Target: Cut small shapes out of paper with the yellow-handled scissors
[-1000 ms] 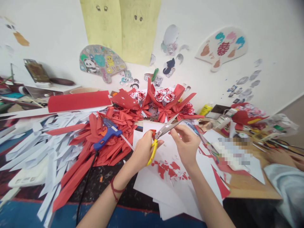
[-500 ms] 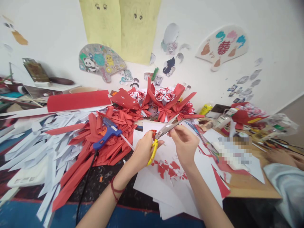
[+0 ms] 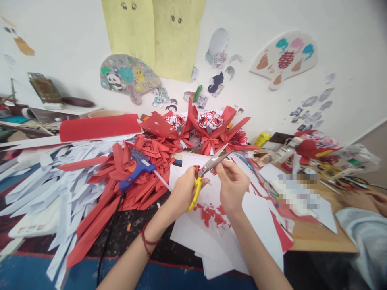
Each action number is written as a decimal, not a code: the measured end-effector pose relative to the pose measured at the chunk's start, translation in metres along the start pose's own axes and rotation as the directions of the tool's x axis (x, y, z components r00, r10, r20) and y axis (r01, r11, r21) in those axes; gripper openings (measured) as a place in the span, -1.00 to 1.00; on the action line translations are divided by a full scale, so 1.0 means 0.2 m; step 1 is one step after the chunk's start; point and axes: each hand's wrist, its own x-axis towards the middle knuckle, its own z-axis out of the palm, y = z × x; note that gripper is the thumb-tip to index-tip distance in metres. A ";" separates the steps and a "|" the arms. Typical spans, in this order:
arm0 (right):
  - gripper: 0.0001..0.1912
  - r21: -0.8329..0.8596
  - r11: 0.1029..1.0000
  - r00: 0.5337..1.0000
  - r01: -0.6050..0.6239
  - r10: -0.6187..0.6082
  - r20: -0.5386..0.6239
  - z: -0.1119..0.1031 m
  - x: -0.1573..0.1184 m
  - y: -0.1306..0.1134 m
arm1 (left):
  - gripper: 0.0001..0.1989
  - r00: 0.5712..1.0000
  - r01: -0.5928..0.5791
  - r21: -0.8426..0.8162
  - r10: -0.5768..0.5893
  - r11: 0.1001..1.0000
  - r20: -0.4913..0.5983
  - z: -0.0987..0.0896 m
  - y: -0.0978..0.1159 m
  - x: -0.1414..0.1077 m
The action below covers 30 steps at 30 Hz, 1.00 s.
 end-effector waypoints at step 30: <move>-0.87 -0.033 0.999 0.999 -0.023 0.022 -0.040 0.00 0.00 0.04 | -0.71 0.999 0.005 -0.038 -0.004 0.999 0.043 -0.01 0.02 -0.01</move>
